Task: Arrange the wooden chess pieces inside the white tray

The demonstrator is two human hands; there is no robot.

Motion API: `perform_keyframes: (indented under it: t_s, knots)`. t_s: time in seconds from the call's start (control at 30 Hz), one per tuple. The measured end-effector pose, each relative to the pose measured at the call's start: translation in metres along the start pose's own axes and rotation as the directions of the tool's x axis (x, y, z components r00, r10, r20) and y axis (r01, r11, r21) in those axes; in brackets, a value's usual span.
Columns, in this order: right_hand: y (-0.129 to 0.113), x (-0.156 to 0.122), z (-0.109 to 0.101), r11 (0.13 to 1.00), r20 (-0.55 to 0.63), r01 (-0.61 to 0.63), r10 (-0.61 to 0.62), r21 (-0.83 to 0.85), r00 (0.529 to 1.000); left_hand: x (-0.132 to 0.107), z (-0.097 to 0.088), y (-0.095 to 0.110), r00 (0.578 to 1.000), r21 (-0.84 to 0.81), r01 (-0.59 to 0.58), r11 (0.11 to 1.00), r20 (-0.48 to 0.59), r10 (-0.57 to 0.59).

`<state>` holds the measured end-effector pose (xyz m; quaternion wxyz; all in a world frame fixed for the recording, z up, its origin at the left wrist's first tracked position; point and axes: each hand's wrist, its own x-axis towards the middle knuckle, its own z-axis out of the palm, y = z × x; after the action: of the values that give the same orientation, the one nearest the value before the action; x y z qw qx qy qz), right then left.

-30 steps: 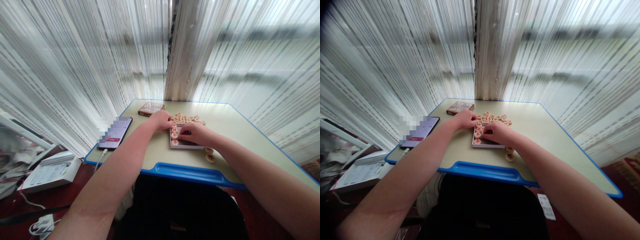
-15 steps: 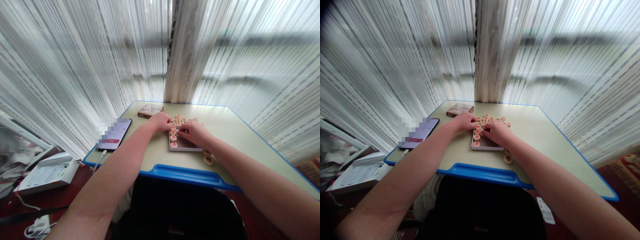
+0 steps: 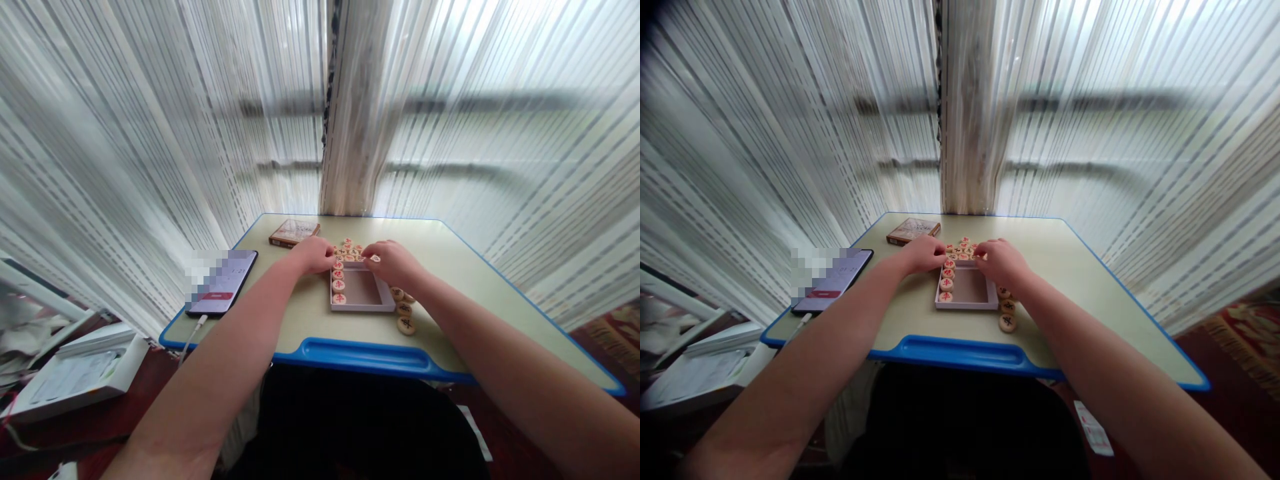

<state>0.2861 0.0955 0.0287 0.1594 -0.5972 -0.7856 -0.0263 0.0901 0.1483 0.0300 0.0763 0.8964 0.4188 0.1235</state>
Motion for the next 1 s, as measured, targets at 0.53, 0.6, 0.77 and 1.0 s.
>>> perform_keyframes:
  t_s: [0.53, 0.6, 0.77, 1.0]
  knots:
    - [-0.004, -0.004, -0.004, 0.998, 0.122, -0.053, 0.054, -0.016, 0.991, -0.001, -0.004, 0.001, 0.998, -0.069, 0.021, 0.997, 0.065, -0.017]
    - [-0.005, -0.004, -0.006, 0.999, 0.129, -0.05, 0.052, -0.017, 0.99, -0.002, -0.007, 0.001, 0.996, -0.093, 0.019, 0.995, 0.094, -0.01]
    - [-0.007, -0.005, -0.008, 0.997, 0.135, -0.064, 0.069, -0.036, 0.988, -0.004, -0.011, 0.0, 0.99, -0.098, 0.007, 0.995, 0.143, 0.007]
    - [-0.006, -0.005, -0.007, 0.998, 0.127, -0.037, 0.043, -0.05, 0.991, -0.005, -0.009, 0.001, 0.991, -0.063, -0.003, 0.998, 0.137, 0.012]
